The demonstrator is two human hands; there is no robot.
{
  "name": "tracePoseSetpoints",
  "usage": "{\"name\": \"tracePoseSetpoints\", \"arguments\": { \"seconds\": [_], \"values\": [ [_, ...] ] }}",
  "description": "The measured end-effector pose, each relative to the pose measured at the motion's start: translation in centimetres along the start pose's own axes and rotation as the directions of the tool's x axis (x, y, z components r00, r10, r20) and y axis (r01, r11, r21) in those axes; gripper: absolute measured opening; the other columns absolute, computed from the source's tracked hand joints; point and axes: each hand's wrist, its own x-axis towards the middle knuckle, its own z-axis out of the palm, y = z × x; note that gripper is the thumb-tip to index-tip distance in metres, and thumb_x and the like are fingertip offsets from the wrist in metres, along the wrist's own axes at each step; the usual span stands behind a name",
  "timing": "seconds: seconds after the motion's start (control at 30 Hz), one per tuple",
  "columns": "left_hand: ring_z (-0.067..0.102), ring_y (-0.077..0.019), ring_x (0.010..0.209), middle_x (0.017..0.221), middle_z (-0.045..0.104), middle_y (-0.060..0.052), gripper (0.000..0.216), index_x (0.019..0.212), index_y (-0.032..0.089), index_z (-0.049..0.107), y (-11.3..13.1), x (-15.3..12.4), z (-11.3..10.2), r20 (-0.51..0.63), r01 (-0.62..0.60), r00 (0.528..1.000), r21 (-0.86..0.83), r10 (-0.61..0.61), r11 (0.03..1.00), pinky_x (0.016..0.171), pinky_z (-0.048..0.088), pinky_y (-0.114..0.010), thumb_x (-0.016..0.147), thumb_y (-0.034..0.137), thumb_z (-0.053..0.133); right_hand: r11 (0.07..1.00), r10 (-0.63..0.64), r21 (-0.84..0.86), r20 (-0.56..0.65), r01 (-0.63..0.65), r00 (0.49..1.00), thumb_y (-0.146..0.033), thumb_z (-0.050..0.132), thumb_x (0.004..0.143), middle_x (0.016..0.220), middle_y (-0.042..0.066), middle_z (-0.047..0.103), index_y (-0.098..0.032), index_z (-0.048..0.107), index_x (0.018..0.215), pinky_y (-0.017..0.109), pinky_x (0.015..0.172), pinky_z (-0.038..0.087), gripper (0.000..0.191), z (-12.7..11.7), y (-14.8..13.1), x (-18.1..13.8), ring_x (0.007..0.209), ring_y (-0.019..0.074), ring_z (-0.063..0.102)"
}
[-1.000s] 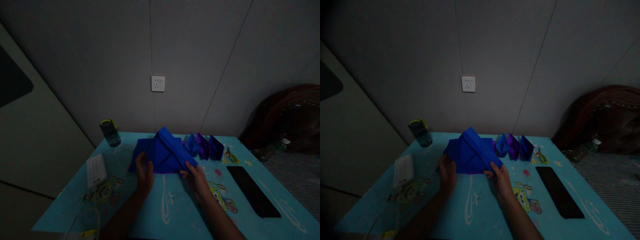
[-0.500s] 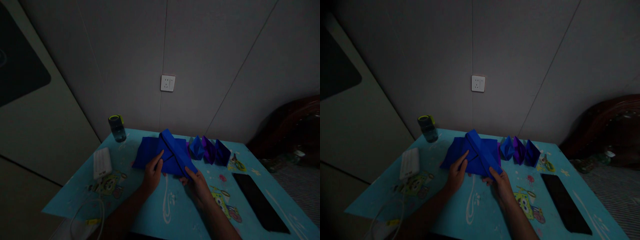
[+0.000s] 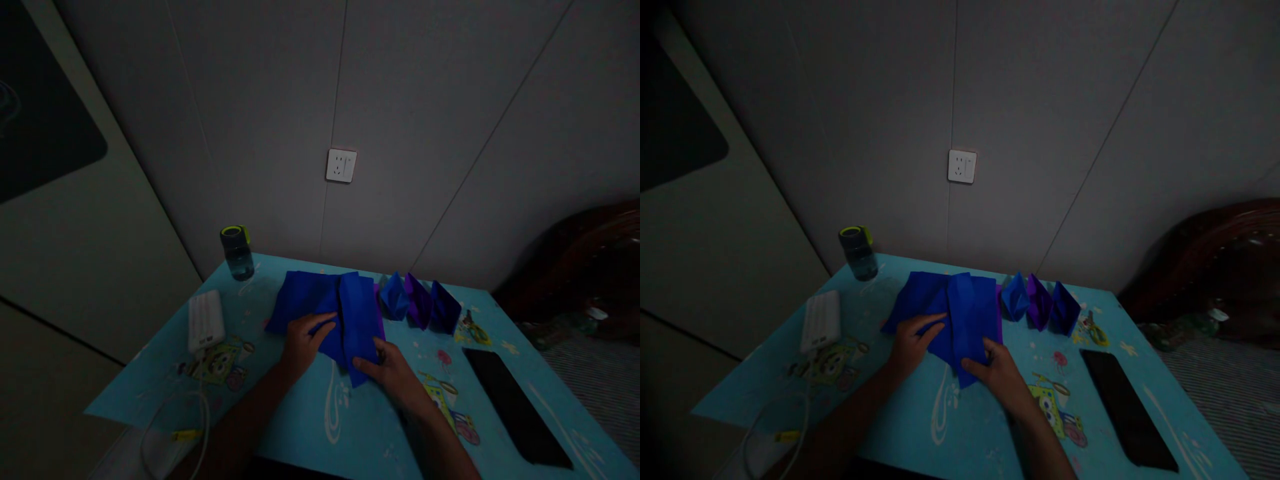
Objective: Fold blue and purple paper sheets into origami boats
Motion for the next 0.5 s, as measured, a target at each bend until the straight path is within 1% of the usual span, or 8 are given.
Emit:
{"name": "tracePoseSetpoints", "arguments": {
  "seconds": [0.03, 0.1, 0.17, 0.23, 0.33, 0.4, 0.43, 0.5],
  "values": [
    [0.074, -0.0206, 0.076, 0.088, 0.079, -0.005, 0.019, 0.099, 0.024, 0.077, 0.0, 0.0, 0.0, 0.074, -0.006, 0.997, -0.005, 0.007, 1.000, 0.073, 0.057, -0.031, 0.085, 0.031, 0.067, 0.999, 0.033, 0.029, 0.052, -0.035, 0.998, -0.041, 0.080, 0.073, 0.080, 0.002, 0.073, -0.016, 0.072, 0.091, 0.029, 0.065, 0.053, 0.032, -0.2, -0.1, -0.1, 0.068, 0.0177, 0.065],
    [0.073, -0.0201, 0.071, 0.085, 0.079, -0.005, 0.019, 0.098, 0.025, 0.078, 0.1, -0.2, 0.1, 0.237, -0.018, 0.971, -0.033, 0.025, 0.999, 0.069, 0.057, -0.030, 0.085, 0.034, 0.067, 0.994, 0.065, 0.080, 0.075, -0.071, 0.995, -0.042, 0.080, 0.072, 0.083, 0.004, 0.074, -0.016, 0.073, 0.094, 0.031, 0.069, 0.055, 0.035, -0.4, -0.4, -0.4, 0.071, 0.0190, 0.067],
    [0.073, -0.0205, 0.074, 0.087, 0.079, -0.005, 0.020, 0.098, 0.026, 0.077, 0.3, -0.5, 0.4, 0.349, -0.018, 0.936, -0.076, 0.043, 0.997, 0.072, 0.058, -0.031, 0.084, 0.036, 0.068, 0.991, 0.064, 0.120, 0.018, -0.066, 0.998, -0.043, 0.081, 0.071, 0.084, 0.005, 0.075, -0.016, 0.074, 0.096, 0.033, 0.071, 0.055, 0.038, -0.2, -0.6, -0.5, 0.073, 0.0201, 0.068],
    [0.073, -0.0208, 0.077, 0.090, 0.079, -0.006, 0.021, 0.100, 0.025, 0.077, 0.4, -0.8, 0.8, 0.378, -0.012, 0.924, -0.104, 0.051, 0.995, 0.075, 0.058, -0.031, 0.085, 0.036, 0.067, 0.990, 0.060, 0.133, -0.061, -0.051, 0.996, -0.045, 0.082, 0.068, 0.081, 0.004, 0.075, -0.016, 0.075, 0.092, 0.032, 0.067, 0.055, 0.038, 0.3, -0.7, -0.5, 0.069, 0.0195, 0.067],
    [0.072, -0.0208, 0.084, 0.093, 0.077, -0.007, 0.023, 0.105, 0.023, 0.075, 0.4, -0.9, 1.0, 0.318, -0.068, 0.944, -0.074, 0.088, 0.995, 0.080, 0.057, -0.032, 0.088, 0.033, 0.061, 0.994, 0.051, 0.108, -0.188, -0.031, 0.981, -0.047, 0.082, 0.066, 0.067, 0.002, 0.072, -0.015, 0.074, 0.075, 0.028, 0.054, 0.050, 0.034, 0.9, -0.7, -0.5, 0.054, 0.0162, 0.061],
    [0.068, -0.0222, 0.099, 0.107, 0.073, -0.010, 0.030, 0.117, 0.022, 0.069, 0.2, -0.9, 1.0, 0.191, -0.143, 0.971, -0.019, 0.144, 0.990, 0.090, 0.054, -0.036, 0.090, 0.029, 0.058, 0.998, 0.023, 0.065, -0.308, -0.002, 0.951, -0.049, 0.081, 0.067, 0.056, 0.001, 0.067, -0.016, 0.070, 0.062, 0.027, 0.046, 0.046, 0.035, 0.9, -1.0, -0.6, 0.047, 0.0151, 0.055],
    [0.065, -0.0234, 0.108, 0.116, 0.068, -0.012, 0.035, 0.124, 0.022, 0.064, 0.1, -0.9, 1.0, 0.108, -0.178, 0.978, 0.007, 0.176, 0.984, 0.095, 0.052, -0.038, 0.090, 0.027, 0.057, 0.999, -0.013, 0.024, -0.386, 0.024, 0.923, -0.050, 0.079, 0.069, 0.054, 0.001, 0.065, -0.017, 0.067, 0.057, 0.028, 0.045, 0.045, 0.037, 0.7, -1.1, -0.7, 0.045, 0.0154, 0.054],
    [0.057, -0.0257, 0.121, 0.131, 0.058, -0.014, 0.045, 0.135, 0.022, 0.053, -0.3, -1.0, 0.8, -0.023, -0.233, 0.972, 0.031, 0.234, 0.972, 0.100, 0.048, -0.043, 0.090, 0.024, 0.055, 0.982, -0.175, -0.155, -0.545, 0.107, 0.820, -0.048, 0.075, 0.074, 0.054, 0.003, 0.066, -0.018, 0.066, 0.054, 0.031, 0.047, 0.047, 0.037, 0.1, -1.6, -0.8, 0.047, 0.0183, 0.057]
  ]
}}
